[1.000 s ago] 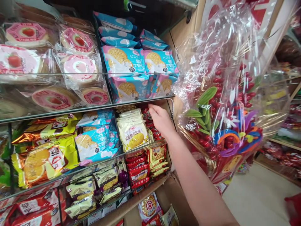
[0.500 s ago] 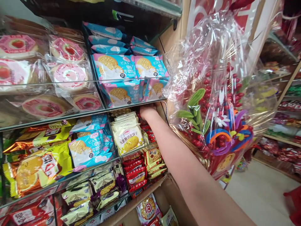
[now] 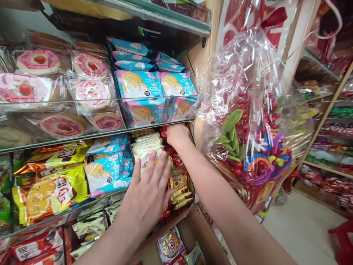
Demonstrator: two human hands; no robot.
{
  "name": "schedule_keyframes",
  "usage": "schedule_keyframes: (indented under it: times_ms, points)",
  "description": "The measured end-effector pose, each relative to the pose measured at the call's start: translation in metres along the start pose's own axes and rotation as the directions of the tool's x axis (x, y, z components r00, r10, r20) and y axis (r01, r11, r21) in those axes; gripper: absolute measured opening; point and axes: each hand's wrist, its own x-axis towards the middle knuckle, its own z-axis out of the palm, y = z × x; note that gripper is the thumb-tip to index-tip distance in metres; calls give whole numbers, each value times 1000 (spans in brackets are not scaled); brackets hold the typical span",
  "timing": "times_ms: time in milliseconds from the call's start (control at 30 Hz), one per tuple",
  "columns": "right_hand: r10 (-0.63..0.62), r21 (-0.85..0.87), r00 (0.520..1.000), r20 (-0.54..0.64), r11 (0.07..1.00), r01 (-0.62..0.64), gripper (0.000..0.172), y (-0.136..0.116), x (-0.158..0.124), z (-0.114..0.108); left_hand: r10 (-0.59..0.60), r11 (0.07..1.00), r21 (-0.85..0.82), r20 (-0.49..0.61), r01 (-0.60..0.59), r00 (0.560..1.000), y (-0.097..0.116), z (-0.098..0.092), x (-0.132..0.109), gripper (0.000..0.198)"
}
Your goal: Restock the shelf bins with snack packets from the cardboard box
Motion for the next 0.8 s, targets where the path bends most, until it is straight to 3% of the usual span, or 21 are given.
schedule_keyframes:
  times_ms: [67, 167, 333, 500, 633, 733, 800]
  points:
    - [83, -64, 995, -54, 994, -86, 27, -3, -17, -6, -62, 998, 24, 64, 60, 996, -4, 8, 5, 56]
    - [136, -21, 981, -141, 990, -141, 40, -4, -47, -9, -53, 998, 32, 115, 50, 992, -8, 13, 4, 57]
    - [144, 139, 970, -197, 983, -118, 40, 0, -99, -14, -56, 998, -19, 154, 60, 986, -3, 8, 3, 61]
    - [75, 55, 953, -292, 997, -62, 48, -1, -141, -41, -56, 989, -124, 160, 76, 986, -5, 1, 8, 56]
    - [-31, 39, 964, -263, 998, 43, 57, 17, -156, -58, -80, 969, -237, -17, 73, 997, -14, -8, 10, 78]
    - [-201, 118, 965, -169, 968, 222, 61, 33, -156, -62, -78, 971, -238, -181, 33, 980, -15, -20, 11, 91]
    - [-318, 198, 944, -86, 923, 329, 60, 37, -155, -62, -24, 950, -310, -182, -34, 983, -14, -27, 13, 84]
